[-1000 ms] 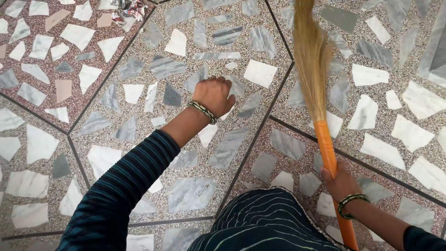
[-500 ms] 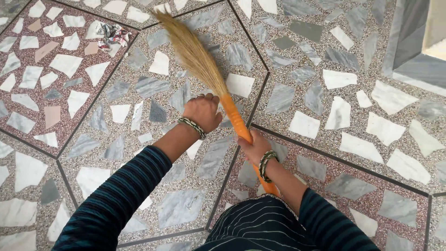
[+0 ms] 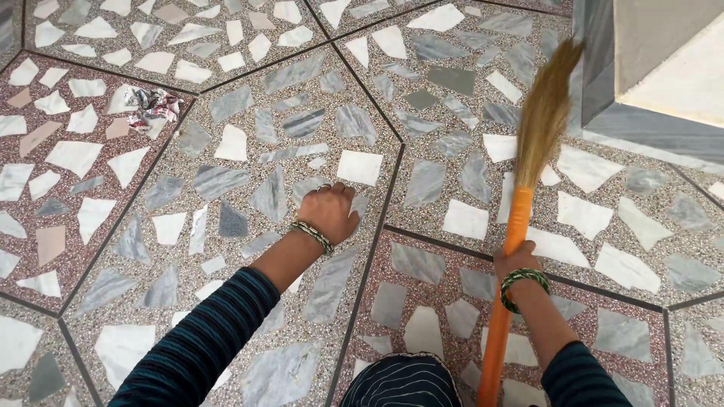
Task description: The person sweeps a piece of trash across a tiled floor using a broom, repeatedly moving it back and forth with both hands.
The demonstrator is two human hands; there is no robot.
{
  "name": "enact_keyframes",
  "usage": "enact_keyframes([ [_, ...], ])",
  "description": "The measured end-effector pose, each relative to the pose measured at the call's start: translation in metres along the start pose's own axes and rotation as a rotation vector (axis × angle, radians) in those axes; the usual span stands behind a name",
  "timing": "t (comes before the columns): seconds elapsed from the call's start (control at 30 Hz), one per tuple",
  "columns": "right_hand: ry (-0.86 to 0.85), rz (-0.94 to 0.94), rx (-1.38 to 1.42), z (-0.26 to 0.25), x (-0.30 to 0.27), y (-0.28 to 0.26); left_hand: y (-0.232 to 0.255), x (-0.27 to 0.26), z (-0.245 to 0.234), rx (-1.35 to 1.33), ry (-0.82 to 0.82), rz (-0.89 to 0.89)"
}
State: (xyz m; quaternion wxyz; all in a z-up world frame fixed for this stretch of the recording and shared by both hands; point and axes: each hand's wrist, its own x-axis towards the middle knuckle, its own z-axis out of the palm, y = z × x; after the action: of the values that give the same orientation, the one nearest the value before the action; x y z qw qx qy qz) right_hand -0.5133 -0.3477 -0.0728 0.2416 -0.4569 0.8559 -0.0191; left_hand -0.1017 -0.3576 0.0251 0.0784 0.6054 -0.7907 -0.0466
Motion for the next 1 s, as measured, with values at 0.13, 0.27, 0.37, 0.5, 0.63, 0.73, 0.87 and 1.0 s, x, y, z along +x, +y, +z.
enact_keyframes([
  [0.13,-0.144,-0.035,0.065,-0.002,-0.035,-0.094,0.001,-0.001,0.002,-0.001,0.005,-0.006],
  [0.27,-0.209,-0.326,-0.117,0.056,-0.056,-0.155,0.001,-0.005,-0.002,0.002,0.016,-0.016],
  [0.37,-0.286,-0.485,-0.157,0.099,-0.091,-0.199,-0.005,-0.012,-0.007,0.025,0.017,-0.046],
  [0.5,-0.306,-0.706,-0.204,0.154,-0.098,-0.225,-0.015,-0.018,-0.009,0.062,0.008,-0.084],
  [0.63,-0.586,-0.52,0.225,0.026,-0.159,-0.215,-0.03,-0.019,-0.007,0.073,0.031,-0.1],
  [0.73,-0.416,-0.506,0.405,0.027,-0.139,-0.167,-0.032,-0.021,-0.008,0.058,0.021,-0.111],
  [0.87,0.007,-0.302,0.324,0.034,-0.114,-0.099,-0.028,-0.013,0.004,0.039,-0.032,-0.112],
  [1.0,0.031,-0.013,0.664,0.066,-0.04,-0.05,-0.021,-0.006,0.016,0.008,-0.045,-0.098],
])
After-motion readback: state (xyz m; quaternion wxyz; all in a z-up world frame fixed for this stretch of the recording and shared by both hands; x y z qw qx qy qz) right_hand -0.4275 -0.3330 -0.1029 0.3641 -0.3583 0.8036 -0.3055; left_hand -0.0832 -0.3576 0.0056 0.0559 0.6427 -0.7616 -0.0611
